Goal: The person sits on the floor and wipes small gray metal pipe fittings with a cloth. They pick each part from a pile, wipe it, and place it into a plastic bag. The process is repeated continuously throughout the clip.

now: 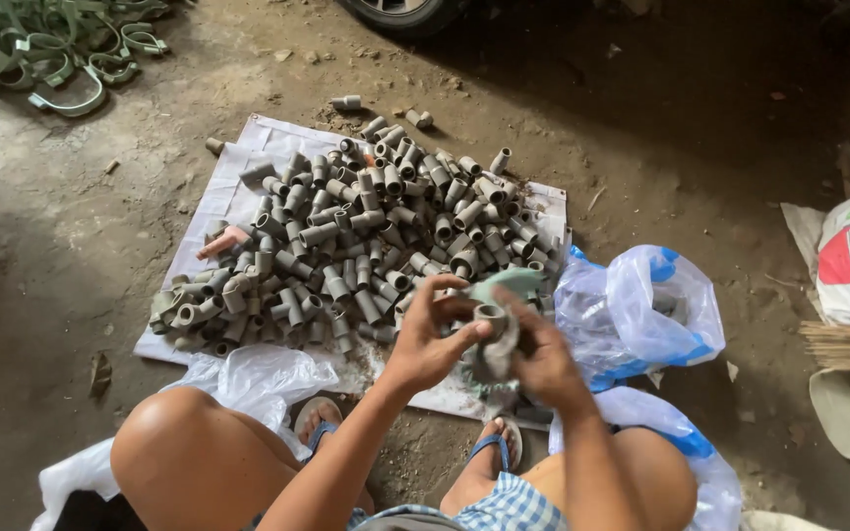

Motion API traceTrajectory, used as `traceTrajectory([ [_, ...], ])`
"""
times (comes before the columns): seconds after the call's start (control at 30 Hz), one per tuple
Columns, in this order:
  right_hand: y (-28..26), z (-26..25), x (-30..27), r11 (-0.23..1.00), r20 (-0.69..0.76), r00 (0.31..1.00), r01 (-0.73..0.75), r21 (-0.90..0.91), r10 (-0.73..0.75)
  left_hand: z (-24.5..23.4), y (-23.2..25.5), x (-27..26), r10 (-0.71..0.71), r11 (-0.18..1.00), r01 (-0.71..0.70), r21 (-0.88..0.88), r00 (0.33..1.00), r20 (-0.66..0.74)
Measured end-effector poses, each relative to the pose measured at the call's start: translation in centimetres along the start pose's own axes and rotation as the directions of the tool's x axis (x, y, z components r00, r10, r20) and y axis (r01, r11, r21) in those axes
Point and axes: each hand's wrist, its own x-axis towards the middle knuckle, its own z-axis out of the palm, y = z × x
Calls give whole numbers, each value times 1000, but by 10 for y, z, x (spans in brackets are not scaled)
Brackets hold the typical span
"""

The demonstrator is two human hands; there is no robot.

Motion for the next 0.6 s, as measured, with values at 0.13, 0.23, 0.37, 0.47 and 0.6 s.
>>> traceTrajectory([
  [0.13,36,24,-4,892,88,930,367,-266,-356,-2,10,-1,-247,950,243,-196,969,9],
  [0.23,59,24,1,883,-138,924,283,-374,-355,-5,-17,-19,-186,961,188,-205,982,33],
  [0.37,62,42,0,764,-197,851,306,-568,-487,7,-35,-16,-186,974,168,-150,976,-114],
  [0.47,68,46,2,855,-251,854,340,-392,-455,9,-33,-12,-137,988,119,-95,966,-219],
  [0.6,47,34,-6,906,-270,865,401,-134,-422,3,-5,-9,-506,731,359,-580,856,-109],
])
